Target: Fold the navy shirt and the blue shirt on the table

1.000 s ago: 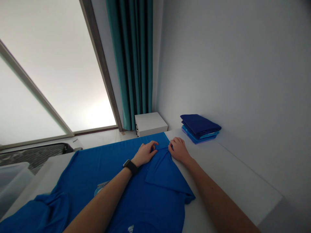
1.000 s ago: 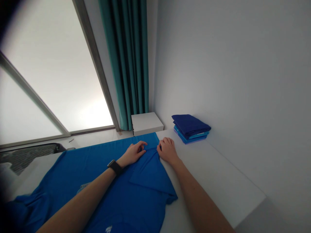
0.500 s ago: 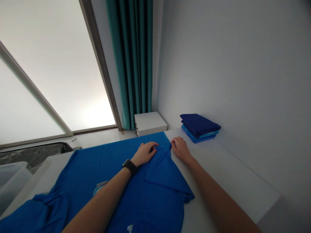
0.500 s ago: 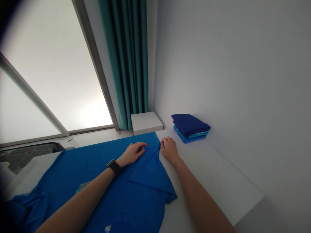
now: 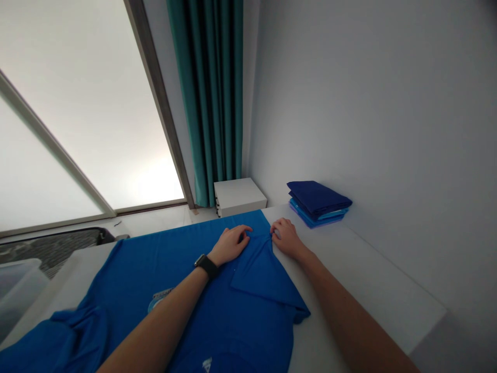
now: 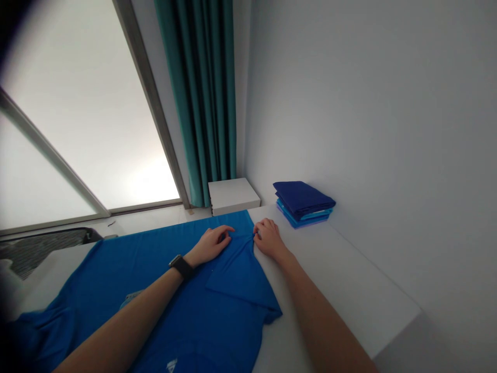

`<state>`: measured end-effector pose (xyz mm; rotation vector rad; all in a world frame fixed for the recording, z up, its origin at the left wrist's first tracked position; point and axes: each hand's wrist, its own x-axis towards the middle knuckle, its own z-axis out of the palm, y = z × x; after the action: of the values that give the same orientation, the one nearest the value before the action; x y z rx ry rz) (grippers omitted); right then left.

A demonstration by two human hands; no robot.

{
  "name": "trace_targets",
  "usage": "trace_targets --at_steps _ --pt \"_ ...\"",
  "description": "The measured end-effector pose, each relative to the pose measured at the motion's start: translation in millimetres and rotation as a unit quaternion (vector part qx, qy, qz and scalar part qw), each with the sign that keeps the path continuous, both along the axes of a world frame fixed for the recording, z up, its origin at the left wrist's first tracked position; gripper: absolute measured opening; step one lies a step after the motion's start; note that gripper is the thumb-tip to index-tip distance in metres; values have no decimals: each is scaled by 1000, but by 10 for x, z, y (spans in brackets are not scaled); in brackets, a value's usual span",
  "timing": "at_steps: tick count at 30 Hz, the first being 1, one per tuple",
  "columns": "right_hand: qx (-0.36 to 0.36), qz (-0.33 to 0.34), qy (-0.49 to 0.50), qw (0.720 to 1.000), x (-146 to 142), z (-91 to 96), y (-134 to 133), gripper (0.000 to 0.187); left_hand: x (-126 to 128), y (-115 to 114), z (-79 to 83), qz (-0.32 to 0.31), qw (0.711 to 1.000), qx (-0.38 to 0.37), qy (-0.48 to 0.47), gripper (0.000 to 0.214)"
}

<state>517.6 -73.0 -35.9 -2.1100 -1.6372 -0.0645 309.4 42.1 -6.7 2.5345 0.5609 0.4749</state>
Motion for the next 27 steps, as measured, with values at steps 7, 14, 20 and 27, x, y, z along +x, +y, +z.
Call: trace_targets --at_steps 7,14,20,27 --pt "-20 4 -1 1000 130 -36 -43 12 -8 14 -30 0 1000 -8 -1 27" --pt "-51 32 0 998 266 12 -154 14 -5 16 -17 -4 1000 -13 -1 27" --pt "-61 15 -10 998 281 4 -166 15 -8 -5 -10 1 1000 -11 3 27" --pt "-40 15 -4 999 193 -42 -124 15 -2 99 68 -18 998 12 -66 31"
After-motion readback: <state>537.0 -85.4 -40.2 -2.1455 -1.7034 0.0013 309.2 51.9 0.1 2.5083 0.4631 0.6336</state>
